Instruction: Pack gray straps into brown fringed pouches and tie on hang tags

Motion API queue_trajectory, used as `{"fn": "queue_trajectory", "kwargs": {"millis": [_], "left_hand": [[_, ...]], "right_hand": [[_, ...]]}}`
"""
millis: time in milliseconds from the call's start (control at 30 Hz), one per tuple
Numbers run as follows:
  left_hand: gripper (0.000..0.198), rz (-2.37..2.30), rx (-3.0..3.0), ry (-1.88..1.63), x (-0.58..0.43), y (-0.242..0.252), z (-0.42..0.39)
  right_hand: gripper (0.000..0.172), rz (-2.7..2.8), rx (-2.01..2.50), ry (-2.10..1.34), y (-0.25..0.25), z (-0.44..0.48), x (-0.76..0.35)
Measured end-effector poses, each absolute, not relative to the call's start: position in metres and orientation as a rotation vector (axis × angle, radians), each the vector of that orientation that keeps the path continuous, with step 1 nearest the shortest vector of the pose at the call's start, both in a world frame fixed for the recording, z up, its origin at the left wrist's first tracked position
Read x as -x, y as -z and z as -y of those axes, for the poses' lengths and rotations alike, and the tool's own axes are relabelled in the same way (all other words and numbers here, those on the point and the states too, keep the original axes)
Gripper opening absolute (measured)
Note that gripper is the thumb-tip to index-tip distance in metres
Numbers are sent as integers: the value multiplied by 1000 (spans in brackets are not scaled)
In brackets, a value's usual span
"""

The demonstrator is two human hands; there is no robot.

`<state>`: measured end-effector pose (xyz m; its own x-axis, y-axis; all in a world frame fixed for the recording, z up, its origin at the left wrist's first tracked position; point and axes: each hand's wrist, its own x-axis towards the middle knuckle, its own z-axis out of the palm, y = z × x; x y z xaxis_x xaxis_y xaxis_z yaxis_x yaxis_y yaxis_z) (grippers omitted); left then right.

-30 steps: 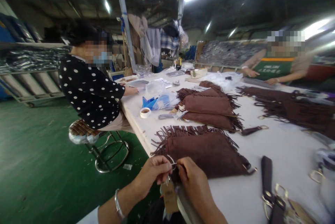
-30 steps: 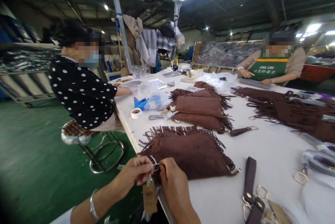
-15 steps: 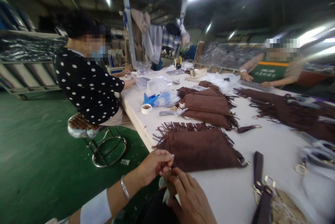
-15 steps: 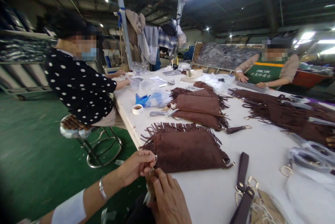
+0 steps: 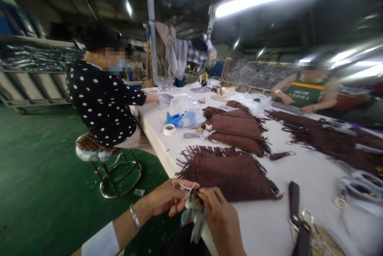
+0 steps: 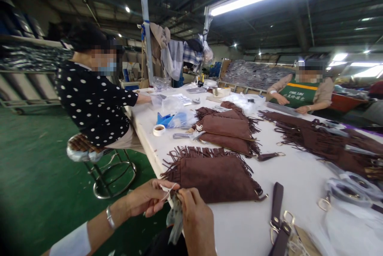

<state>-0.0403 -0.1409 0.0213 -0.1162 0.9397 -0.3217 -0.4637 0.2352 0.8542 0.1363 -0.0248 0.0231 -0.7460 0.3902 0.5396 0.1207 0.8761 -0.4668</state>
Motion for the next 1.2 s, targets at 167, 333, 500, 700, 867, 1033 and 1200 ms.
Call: {"fn": "queue_trajectory", "kwargs": {"millis": [167, 333, 500, 700, 867, 1033, 1200], "left_hand": [[49, -1194, -797, -1278, 27, -36, 138], [31, -1279, -877, -1276, 11, -42, 135], [32, -1331, -856, -1335, 11, -31, 134], [39, -1434, -751, -1422, 11, -21, 144], [40, -1471, -645, -1652, 16, -26, 164], [46, -1710, -506, -1720, 41, -18, 192], [28, -2744, -976, -1311, 68, 9, 211]], "right_hand": [[29, 2414, 258, -427, -25, 29, -128], [52, 2544, 175, -385, -33, 31, -125], [27, 2533, 198, -519, -33, 30, -128], [20, 2356, 320, -691, -12, 28, -142], [23, 2427, 338, -608, -5, 15, -158], [26, 2354, 462, -483, -2, 1, -173], [24, 2226, 922, -634, 6, -28, -198]]}}
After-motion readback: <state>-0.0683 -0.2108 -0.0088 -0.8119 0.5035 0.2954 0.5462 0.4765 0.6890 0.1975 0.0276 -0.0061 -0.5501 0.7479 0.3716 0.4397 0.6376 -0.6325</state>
